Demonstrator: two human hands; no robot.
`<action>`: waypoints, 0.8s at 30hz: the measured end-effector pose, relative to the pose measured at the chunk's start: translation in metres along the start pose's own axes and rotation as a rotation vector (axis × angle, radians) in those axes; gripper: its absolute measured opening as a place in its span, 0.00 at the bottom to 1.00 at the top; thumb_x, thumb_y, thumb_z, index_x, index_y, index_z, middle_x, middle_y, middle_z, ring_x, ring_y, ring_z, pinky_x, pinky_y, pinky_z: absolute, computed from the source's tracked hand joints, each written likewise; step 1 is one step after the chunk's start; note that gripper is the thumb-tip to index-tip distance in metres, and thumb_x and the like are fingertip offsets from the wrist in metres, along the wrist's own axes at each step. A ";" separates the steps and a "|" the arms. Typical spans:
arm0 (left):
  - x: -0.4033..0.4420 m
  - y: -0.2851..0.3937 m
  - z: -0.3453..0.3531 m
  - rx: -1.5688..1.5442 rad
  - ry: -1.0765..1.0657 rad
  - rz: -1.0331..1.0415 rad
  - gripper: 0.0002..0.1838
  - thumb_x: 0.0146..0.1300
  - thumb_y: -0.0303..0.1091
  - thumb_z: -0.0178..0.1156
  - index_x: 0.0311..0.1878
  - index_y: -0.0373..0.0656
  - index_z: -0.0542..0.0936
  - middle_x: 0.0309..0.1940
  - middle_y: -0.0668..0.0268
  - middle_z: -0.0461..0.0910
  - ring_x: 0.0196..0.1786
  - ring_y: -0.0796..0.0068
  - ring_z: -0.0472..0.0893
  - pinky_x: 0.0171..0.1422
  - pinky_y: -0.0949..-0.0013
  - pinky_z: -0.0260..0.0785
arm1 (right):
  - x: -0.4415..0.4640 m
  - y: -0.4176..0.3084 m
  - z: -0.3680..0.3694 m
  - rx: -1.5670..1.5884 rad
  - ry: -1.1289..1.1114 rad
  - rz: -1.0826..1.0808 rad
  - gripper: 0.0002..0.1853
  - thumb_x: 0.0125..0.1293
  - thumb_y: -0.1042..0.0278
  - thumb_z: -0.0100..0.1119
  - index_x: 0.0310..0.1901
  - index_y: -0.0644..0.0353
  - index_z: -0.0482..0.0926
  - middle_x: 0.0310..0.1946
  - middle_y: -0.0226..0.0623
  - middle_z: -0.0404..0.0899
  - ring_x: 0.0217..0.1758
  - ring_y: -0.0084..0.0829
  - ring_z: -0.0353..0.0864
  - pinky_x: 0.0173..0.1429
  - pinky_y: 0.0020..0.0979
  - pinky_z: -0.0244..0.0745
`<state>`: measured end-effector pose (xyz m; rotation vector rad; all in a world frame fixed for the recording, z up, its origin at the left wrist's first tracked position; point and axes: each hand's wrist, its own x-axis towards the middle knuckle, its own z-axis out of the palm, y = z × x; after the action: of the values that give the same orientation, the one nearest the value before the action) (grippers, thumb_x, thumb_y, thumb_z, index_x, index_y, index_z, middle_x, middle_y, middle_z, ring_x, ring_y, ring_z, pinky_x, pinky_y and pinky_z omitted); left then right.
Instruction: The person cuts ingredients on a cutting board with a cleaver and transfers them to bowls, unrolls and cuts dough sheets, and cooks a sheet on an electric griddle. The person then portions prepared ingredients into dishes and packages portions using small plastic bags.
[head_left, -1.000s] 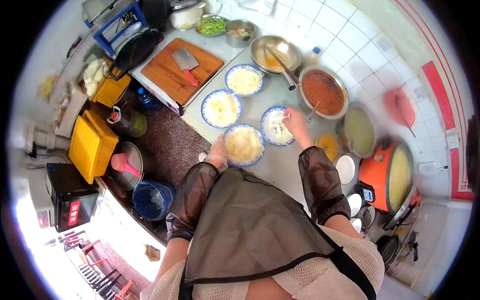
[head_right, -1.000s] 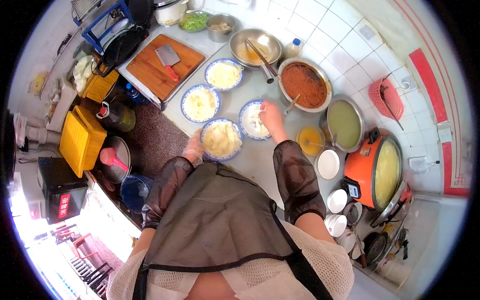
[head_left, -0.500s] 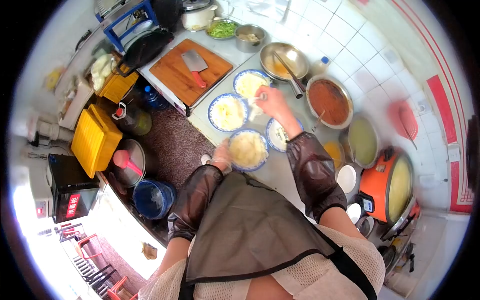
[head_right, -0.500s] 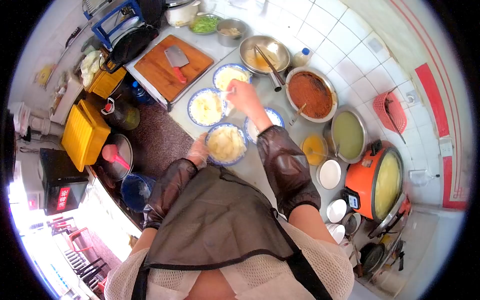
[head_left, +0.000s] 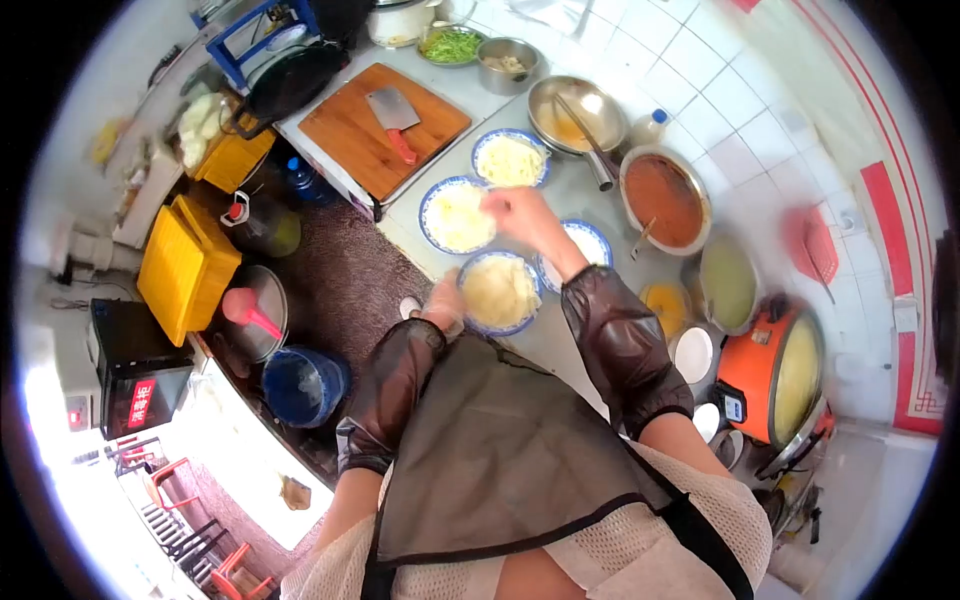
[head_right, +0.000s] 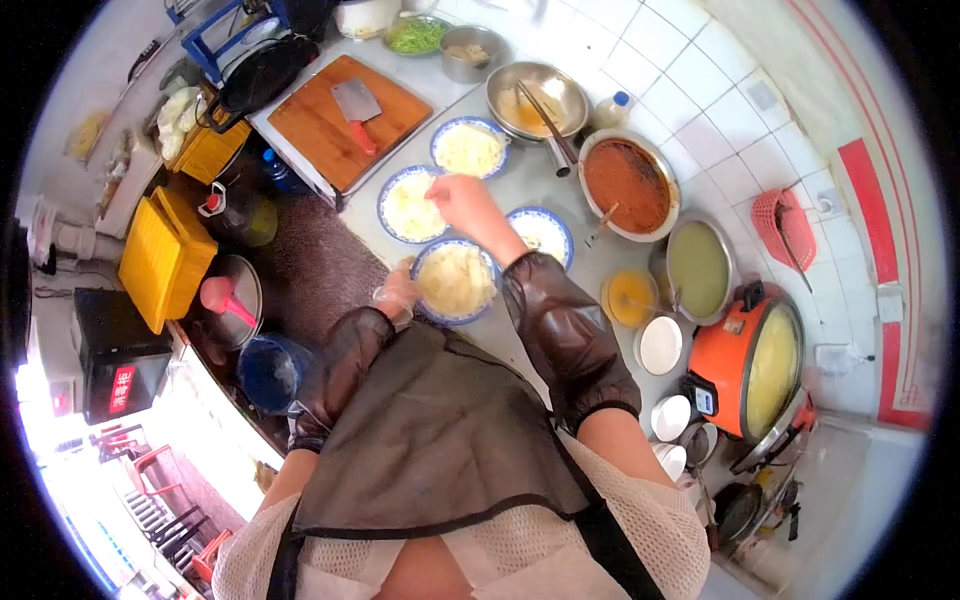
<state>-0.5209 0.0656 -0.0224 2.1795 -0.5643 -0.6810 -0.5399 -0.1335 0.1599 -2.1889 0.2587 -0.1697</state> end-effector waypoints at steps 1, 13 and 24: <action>0.001 0.002 -0.002 -0.042 -0.032 0.000 0.30 0.53 0.32 0.64 0.60 0.35 0.67 0.49 0.44 0.76 0.55 0.53 0.76 0.58 0.59 0.68 | -0.017 -0.007 -0.002 0.064 -0.132 0.157 0.10 0.60 0.64 0.59 0.40 0.57 0.83 0.33 0.43 0.83 0.34 0.42 0.81 0.41 0.36 0.74; -0.008 0.020 -0.008 -0.253 -0.122 0.029 0.31 0.53 0.30 0.67 0.60 0.33 0.69 0.48 0.57 0.79 0.50 0.69 0.78 0.55 0.70 0.69 | -0.130 0.176 -0.018 -0.809 0.232 0.590 0.15 0.56 0.74 0.52 0.47 0.61 0.76 0.38 0.52 0.78 0.46 0.49 0.79 0.47 0.44 0.75; 0.005 -0.023 0.010 -0.315 -0.120 0.037 0.27 0.53 0.28 0.67 0.56 0.31 0.71 0.47 0.57 0.80 0.49 0.71 0.78 0.55 0.71 0.71 | -0.095 0.181 -0.019 -0.515 0.352 0.415 0.11 0.54 0.75 0.52 0.40 0.60 0.77 0.42 0.56 0.76 0.43 0.52 0.79 0.47 0.45 0.74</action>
<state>-0.5191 0.0712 -0.0474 1.8408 -0.5199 -0.8259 -0.6584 -0.2295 0.0222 -2.5370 1.0420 -0.2780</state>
